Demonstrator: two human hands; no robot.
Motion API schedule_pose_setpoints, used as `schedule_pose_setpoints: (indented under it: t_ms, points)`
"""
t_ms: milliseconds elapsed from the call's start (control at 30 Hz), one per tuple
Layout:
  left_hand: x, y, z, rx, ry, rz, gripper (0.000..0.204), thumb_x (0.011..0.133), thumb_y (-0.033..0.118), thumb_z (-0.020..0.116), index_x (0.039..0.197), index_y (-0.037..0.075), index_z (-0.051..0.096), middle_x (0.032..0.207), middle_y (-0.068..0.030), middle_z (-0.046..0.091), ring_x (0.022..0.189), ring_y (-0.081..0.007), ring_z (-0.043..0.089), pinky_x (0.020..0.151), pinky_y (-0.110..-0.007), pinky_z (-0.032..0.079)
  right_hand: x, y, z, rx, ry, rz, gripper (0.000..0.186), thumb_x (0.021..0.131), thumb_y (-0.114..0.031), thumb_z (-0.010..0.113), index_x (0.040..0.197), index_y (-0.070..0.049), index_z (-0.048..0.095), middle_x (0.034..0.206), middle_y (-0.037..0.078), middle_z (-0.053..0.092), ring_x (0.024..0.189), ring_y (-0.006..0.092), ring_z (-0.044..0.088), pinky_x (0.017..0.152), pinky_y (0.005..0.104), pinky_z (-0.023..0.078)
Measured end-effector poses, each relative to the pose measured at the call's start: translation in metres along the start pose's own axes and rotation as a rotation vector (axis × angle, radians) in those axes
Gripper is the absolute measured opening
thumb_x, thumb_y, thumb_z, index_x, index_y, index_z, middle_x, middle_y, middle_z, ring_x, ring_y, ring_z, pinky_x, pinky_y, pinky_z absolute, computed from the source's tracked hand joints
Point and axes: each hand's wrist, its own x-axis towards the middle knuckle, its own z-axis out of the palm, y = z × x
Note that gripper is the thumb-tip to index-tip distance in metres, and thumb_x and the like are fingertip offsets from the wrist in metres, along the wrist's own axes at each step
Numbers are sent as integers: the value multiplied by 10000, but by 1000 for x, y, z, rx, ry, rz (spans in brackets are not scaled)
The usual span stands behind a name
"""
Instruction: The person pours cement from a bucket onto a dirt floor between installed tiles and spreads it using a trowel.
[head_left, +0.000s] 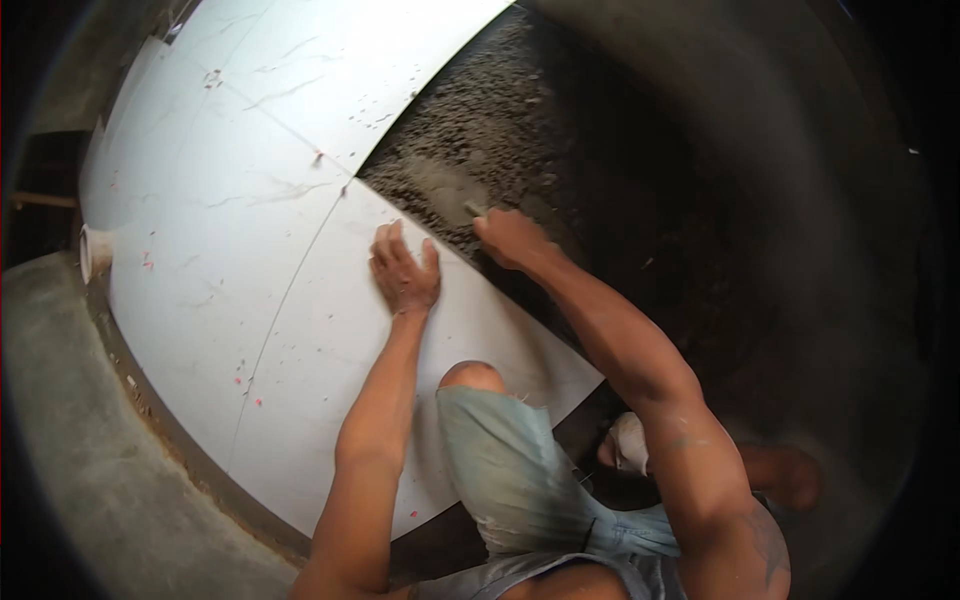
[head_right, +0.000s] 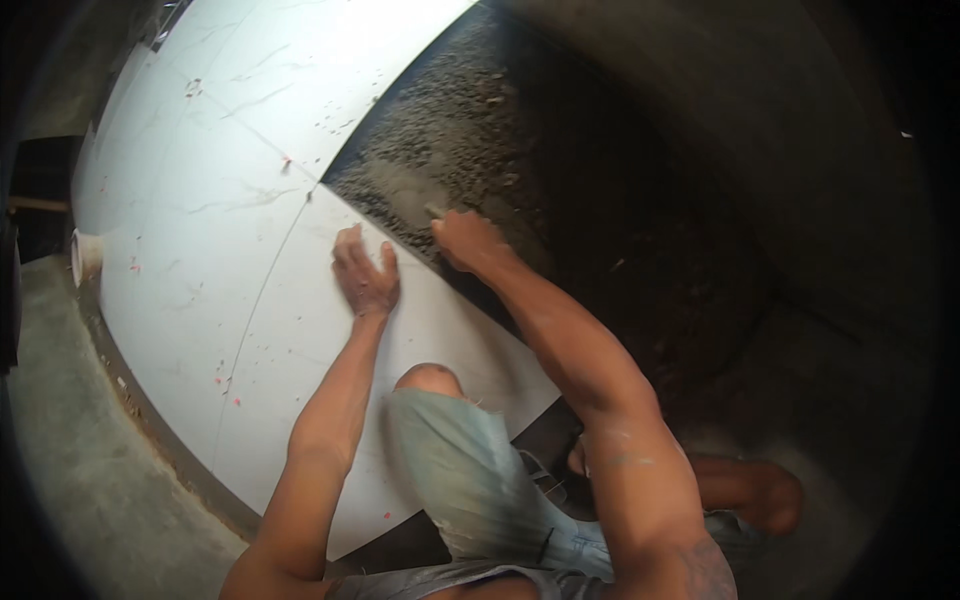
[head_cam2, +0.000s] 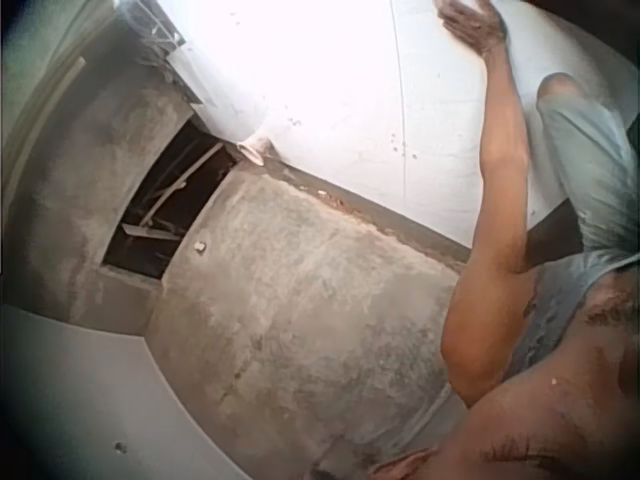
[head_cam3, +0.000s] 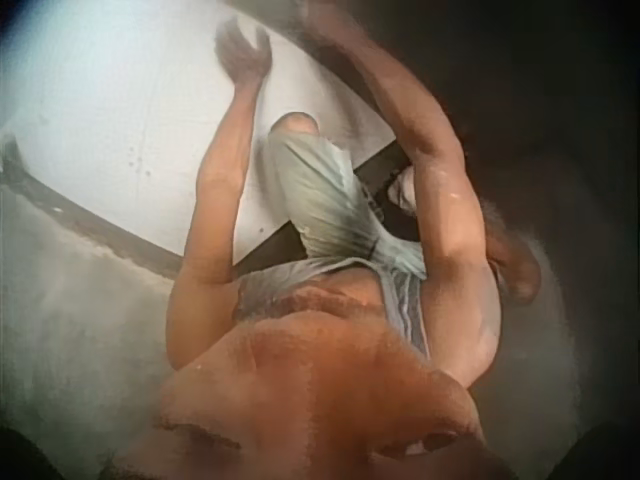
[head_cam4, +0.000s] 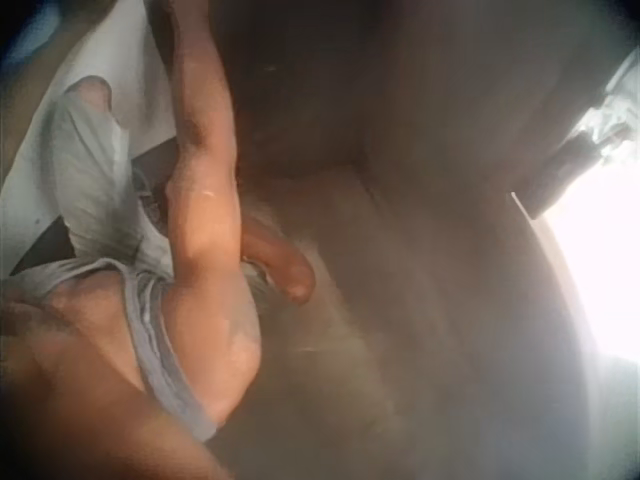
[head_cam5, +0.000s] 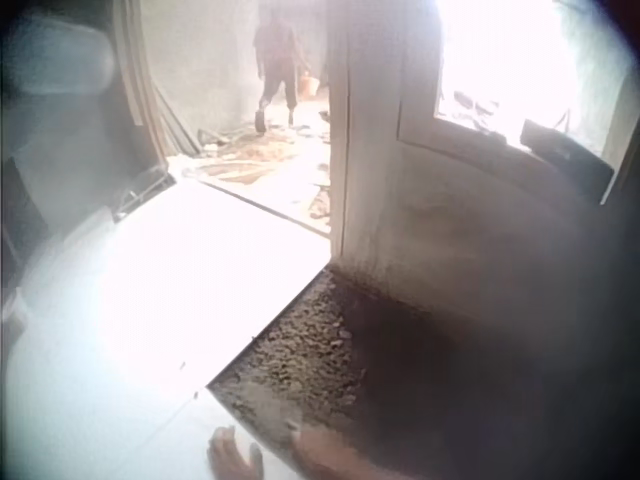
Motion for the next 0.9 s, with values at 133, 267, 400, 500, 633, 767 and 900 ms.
schedule_pose_setpoints:
  t_ms: [133,267,400,500,633,767,900]
  points:
    - [-2,-36,-18,113,20,-38,553,871,328,604,1316,36,455,1291,-182,465,1170,-356,476,961,-476,392,-1,-55,-47,129,-344,179,487,984,-389,426,976,34,666,936,291,674,806,437,675,749,523,501]
    - [15,-32,-12,87,2,-65,565,891,348,596,1330,27,445,1292,-182,465,1175,-355,470,978,-477,379,-10,8,-123,-29,-235,-16,483,994,-419,421,1021,10,643,852,259,677,834,421,679,731,504,492]
    - [23,-23,-21,123,-68,-116,601,934,417,580,1355,21,415,1317,-187,449,1248,-355,431,1028,-466,353,-69,53,-246,-383,-443,104,464,1007,-426,449,979,0,631,922,246,667,931,394,661,749,488,478]
    - [47,-14,-27,128,-113,-133,654,939,447,579,1391,15,388,1321,-180,444,1246,-350,426,1055,-465,338,-111,83,-328,-341,-480,255,474,992,-434,487,990,18,633,935,258,666,928,401,658,765,483,481]
    - [85,9,-15,44,-174,-273,813,956,554,494,1490,-19,277,1494,-262,310,1391,-408,286,1151,-502,224,-120,190,-394,-283,-475,204,501,926,-439,584,997,51,659,956,285,660,925,413,653,832,495,499]
    - [49,60,-52,256,-311,-244,767,965,375,561,1526,15,183,1510,-196,264,1394,-351,263,1142,-452,266,-223,261,-320,-108,-577,328,647,944,-534,509,1204,56,572,1270,279,553,1191,418,538,1016,474,423]
    - [80,125,-67,286,42,-439,471,977,65,454,1428,-32,358,1438,-247,327,1236,-385,445,1065,-455,367,-291,300,-354,25,-436,161,743,916,-592,527,1258,67,553,1268,314,542,1204,436,528,1017,471,417]
